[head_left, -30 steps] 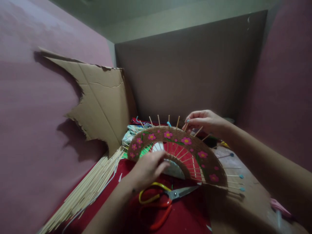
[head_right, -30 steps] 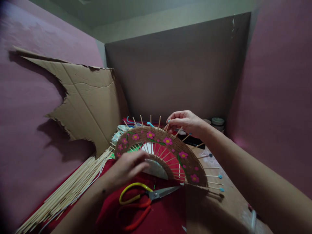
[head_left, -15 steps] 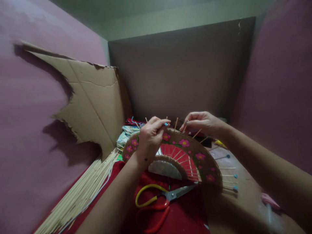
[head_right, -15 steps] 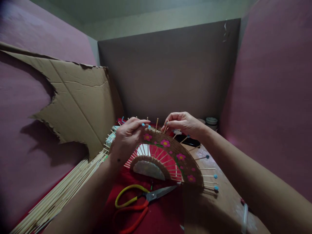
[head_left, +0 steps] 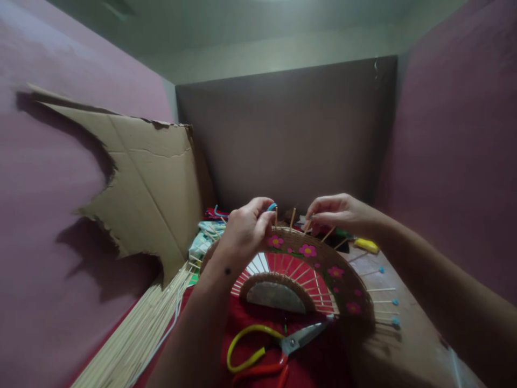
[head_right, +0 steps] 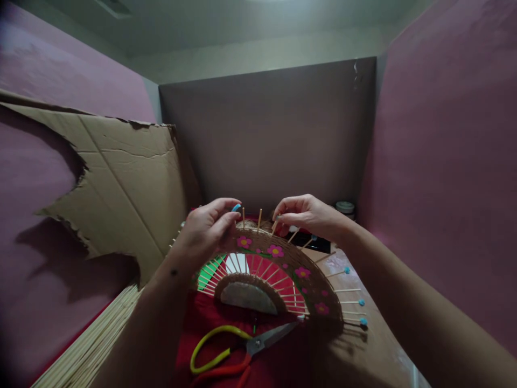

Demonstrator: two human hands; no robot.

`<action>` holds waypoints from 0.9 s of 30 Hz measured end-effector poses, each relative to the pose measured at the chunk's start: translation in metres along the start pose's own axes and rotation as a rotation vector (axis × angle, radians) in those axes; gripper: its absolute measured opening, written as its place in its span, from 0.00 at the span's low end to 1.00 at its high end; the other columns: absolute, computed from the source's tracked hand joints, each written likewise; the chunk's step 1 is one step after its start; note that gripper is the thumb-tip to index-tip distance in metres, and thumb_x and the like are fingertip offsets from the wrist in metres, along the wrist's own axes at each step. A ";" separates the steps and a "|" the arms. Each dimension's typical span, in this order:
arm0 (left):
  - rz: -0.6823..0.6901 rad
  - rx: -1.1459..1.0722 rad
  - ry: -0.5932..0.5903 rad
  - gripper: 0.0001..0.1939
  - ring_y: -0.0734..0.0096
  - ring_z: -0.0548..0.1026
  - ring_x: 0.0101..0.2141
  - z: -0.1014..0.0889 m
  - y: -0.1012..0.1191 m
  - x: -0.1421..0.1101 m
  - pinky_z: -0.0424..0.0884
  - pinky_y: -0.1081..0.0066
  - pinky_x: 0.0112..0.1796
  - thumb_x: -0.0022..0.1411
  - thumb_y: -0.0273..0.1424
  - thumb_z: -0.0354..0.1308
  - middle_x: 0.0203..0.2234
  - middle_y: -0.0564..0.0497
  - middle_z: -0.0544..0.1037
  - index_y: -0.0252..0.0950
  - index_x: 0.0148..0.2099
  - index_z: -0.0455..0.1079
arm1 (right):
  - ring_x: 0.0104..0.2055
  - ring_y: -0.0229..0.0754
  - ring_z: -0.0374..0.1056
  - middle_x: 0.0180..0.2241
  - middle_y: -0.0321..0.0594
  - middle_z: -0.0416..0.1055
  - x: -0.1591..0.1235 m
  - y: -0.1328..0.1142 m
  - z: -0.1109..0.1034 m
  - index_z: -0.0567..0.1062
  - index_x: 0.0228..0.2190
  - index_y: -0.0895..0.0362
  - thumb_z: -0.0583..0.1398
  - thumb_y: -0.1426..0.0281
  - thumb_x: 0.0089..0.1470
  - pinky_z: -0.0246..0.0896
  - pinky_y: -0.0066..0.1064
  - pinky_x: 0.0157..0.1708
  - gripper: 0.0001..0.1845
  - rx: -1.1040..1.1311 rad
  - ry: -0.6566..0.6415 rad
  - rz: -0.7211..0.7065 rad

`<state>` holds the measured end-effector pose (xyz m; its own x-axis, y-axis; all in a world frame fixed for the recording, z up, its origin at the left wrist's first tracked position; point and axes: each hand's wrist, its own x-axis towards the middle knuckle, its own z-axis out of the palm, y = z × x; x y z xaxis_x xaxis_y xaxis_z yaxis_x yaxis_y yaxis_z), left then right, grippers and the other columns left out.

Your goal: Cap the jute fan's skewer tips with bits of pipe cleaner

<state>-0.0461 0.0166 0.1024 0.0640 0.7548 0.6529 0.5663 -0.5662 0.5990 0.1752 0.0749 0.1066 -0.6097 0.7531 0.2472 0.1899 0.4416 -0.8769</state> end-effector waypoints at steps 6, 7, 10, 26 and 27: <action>-0.033 0.118 -0.081 0.11 0.76 0.68 0.21 0.005 -0.007 0.007 0.66 0.76 0.22 0.57 0.33 0.51 0.17 0.53 0.72 0.34 0.31 0.73 | 0.29 0.35 0.68 0.29 0.38 0.74 -0.010 -0.016 0.014 0.74 0.29 0.58 0.58 0.68 0.49 0.64 0.26 0.30 0.07 -0.175 0.041 -0.051; -0.041 0.121 -0.092 0.12 0.76 0.68 0.21 0.004 -0.006 0.007 0.65 0.77 0.22 0.57 0.33 0.51 0.17 0.53 0.71 0.34 0.31 0.73 | 0.28 0.34 0.68 0.28 0.38 0.73 -0.010 -0.015 0.017 0.74 0.29 0.58 0.57 0.69 0.49 0.63 0.25 0.29 0.07 -0.235 0.052 -0.068; -0.049 0.124 -0.113 0.12 0.77 0.66 0.20 0.006 -0.006 0.005 0.62 0.77 0.21 0.57 0.33 0.49 0.16 0.53 0.70 0.34 0.29 0.72 | 0.26 0.33 0.67 0.25 0.35 0.72 -0.009 -0.010 0.022 0.75 0.28 0.57 0.56 0.70 0.51 0.60 0.23 0.25 0.08 -0.373 0.109 -0.099; -0.053 0.196 -0.089 0.11 0.76 0.68 0.25 0.006 -0.003 0.005 0.60 0.76 0.25 0.56 0.30 0.50 0.22 0.52 0.74 0.34 0.31 0.73 | 0.39 0.41 0.70 0.38 0.47 0.73 -0.001 -0.010 0.099 0.72 0.42 0.64 0.53 0.79 0.51 0.67 0.33 0.38 0.16 -0.435 0.734 -0.489; -0.053 0.197 -0.089 0.11 0.76 0.68 0.25 0.006 -0.003 0.005 0.60 0.76 0.24 0.57 0.30 0.50 0.22 0.52 0.74 0.34 0.31 0.73 | 0.41 0.43 0.70 0.40 0.50 0.73 0.002 -0.008 0.102 0.72 0.44 0.66 0.52 0.78 0.51 0.67 0.34 0.40 0.18 -0.440 0.748 -0.499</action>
<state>-0.0427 0.0239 0.1009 0.0968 0.8129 0.5743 0.7201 -0.4555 0.5234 0.0937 0.0231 0.0718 -0.0848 0.4783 0.8741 0.4046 0.8182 -0.4084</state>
